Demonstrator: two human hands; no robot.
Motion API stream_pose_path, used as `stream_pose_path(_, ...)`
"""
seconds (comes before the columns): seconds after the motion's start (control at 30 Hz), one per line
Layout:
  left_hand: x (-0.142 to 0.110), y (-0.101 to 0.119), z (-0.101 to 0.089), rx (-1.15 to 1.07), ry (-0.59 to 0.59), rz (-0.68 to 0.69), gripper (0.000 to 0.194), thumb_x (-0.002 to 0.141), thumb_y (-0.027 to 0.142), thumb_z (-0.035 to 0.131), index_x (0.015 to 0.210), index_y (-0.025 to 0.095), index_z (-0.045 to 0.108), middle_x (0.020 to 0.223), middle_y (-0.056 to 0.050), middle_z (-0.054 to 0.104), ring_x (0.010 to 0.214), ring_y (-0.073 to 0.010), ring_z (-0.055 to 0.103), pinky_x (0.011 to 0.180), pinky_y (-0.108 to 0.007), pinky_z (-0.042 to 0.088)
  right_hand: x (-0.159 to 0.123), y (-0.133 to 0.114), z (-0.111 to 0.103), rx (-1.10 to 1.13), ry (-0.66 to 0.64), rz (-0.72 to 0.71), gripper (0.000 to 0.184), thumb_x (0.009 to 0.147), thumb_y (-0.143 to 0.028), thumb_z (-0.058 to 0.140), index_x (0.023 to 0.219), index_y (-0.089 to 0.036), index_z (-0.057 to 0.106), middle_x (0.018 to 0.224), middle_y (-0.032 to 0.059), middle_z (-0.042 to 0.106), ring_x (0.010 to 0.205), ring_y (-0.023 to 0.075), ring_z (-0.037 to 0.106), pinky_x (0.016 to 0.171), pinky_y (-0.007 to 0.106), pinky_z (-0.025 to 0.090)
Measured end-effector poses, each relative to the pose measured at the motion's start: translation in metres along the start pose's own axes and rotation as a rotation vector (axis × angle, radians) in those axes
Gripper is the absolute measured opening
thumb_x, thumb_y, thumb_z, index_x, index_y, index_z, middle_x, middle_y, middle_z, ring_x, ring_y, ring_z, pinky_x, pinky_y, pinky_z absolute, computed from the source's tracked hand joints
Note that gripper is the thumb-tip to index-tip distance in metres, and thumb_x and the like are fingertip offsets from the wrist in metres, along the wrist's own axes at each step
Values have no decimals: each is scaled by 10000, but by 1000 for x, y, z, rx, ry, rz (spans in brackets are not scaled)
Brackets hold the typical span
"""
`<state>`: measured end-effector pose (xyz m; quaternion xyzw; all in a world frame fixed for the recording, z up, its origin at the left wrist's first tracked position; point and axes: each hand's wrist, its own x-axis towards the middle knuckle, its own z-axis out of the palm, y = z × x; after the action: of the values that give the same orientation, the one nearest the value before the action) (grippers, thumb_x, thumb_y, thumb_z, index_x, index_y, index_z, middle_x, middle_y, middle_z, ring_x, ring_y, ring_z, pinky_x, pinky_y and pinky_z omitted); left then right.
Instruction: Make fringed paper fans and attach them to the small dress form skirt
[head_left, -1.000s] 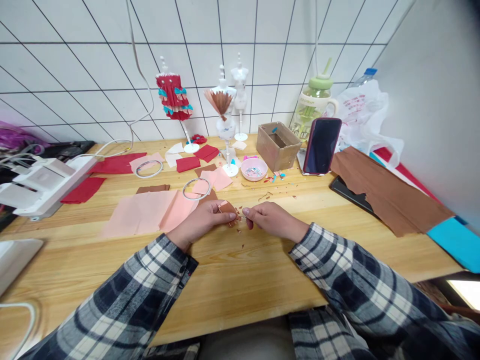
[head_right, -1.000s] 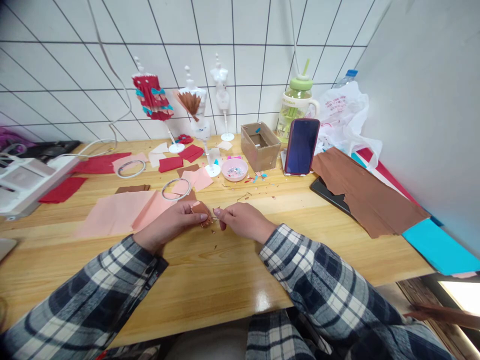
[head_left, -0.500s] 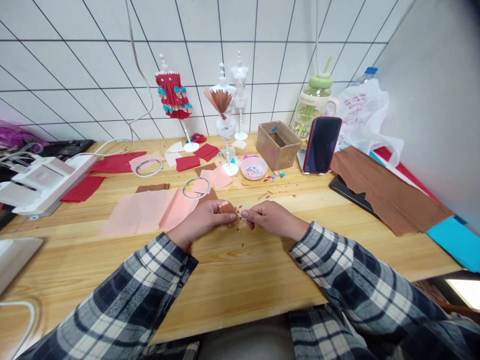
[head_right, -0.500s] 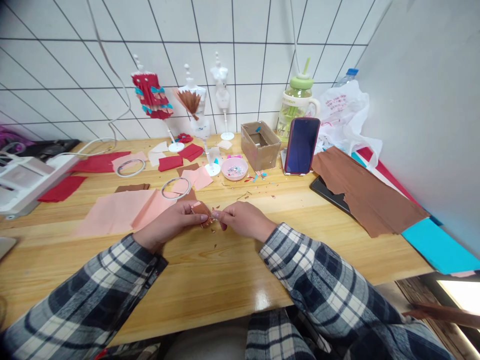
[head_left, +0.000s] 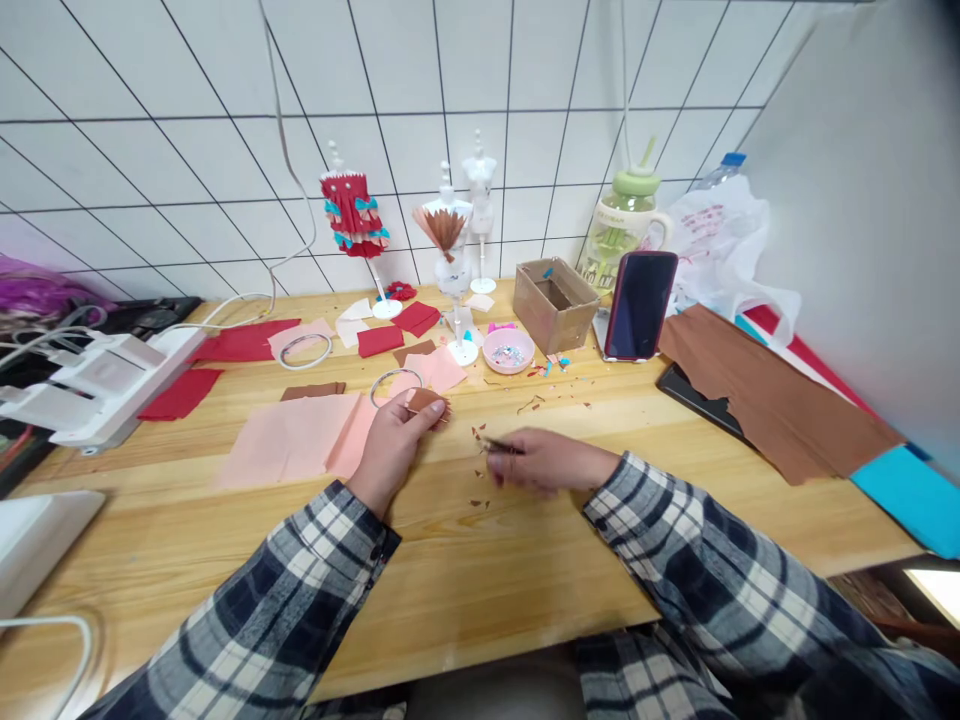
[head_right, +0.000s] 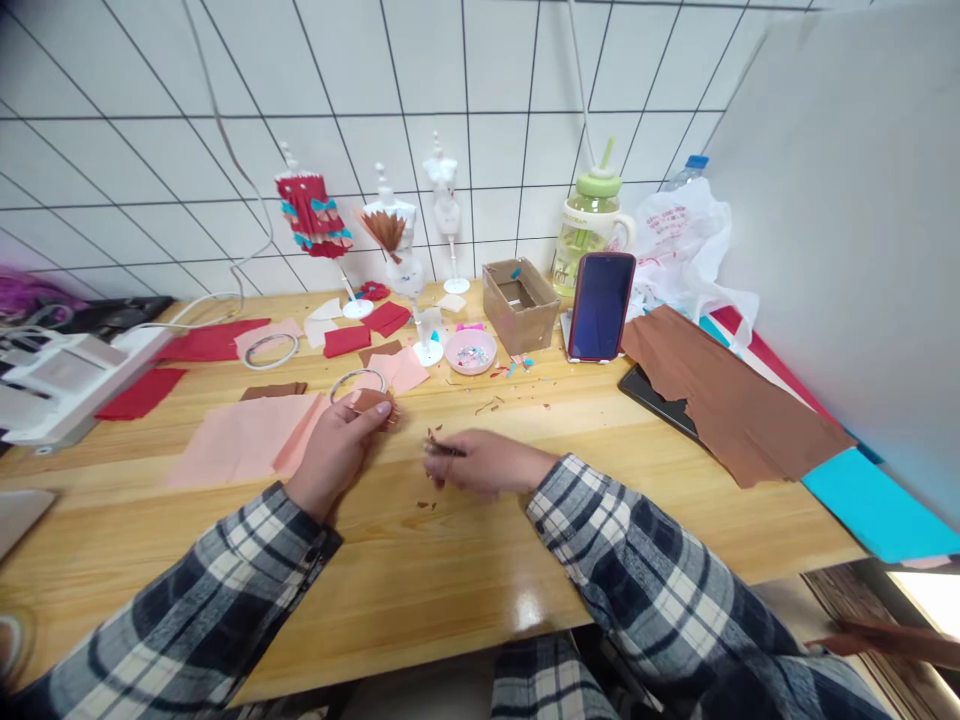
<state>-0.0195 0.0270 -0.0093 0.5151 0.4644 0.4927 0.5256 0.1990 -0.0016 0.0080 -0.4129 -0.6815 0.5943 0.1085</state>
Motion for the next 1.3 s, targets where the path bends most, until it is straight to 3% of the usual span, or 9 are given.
stream_pose_path(0.07,3,0,-6,61,50,37,233,793,372,693,737,159,614,722,-9,617,679,-138,539,685,-257,428,0,0,13,232,-292,131,415,910,-549,500,803,-156,578,715,0,624,526,90,557,533,225,455)
stream_pose_path(0.13,5,1,-10,98,27,13,238,804,386,678,752,162,618,729,-10,621,680,-140,540,674,-258,425,4,2,23,374,-359,174,420,900,-553,518,776,-153,546,876,49,670,642,100,632,585,225,502)
stream_pose_path(0.27,6,1,-9,217,27,-29,273,762,420,707,741,170,601,704,7,604,650,-140,528,627,-251,412,14,9,22,315,2,28,334,939,-472,491,938,-159,606,959,70,668,895,146,658,753,258,532)
stream_pose_path(0.4,6,1,-7,262,52,-37,280,767,440,689,768,173,603,708,12,595,663,-144,529,629,-250,410,16,13,5,-10,293,-172,294,987,-370,397,994,-184,624,1007,63,694,836,148,658,761,279,500)
stream_pose_path(0.53,7,2,-9,344,52,-13,274,785,434,664,756,167,615,702,4,590,671,-144,513,633,-251,409,11,11,0,-207,507,-232,287,973,-354,440,1197,-221,562,961,35,707,840,166,641,783,293,456)
stream_pose_path(0.7,7,-1,-8,405,67,-7,266,803,429,632,753,169,615,712,0,599,659,-143,521,609,-246,412,12,10,6,-232,603,-235,318,1009,-342,324,1024,-208,612,882,33,690,825,163,633,746,273,438)
stream_pose_path(0.87,6,-7,-7,482,63,15,231,817,391,613,748,170,612,679,11,580,612,-133,503,574,-238,399,12,9,12,-346,628,-147,243,974,-271,382,1112,-205,572,789,10,689,700,158,628,653,258,397)
stream_pose_path(1.0,6,-10,-7,524,62,19,209,829,369,598,755,175,620,682,9,593,613,-136,513,580,-241,404,15,10,15,-507,609,-65,240,947,-387,468,874,-213,617,700,7,682,621,163,612,573,254,332)
stream_pose_path(1.3,6,-8,-7,567,72,40,199,840,358,587,773,179,638,708,-5,612,654,-152,530,613,-256,411,26,21,13,-456,751,-331,268,896,-216,469,1119,-199,616,809,37,674,736,161,623,707,266,451)
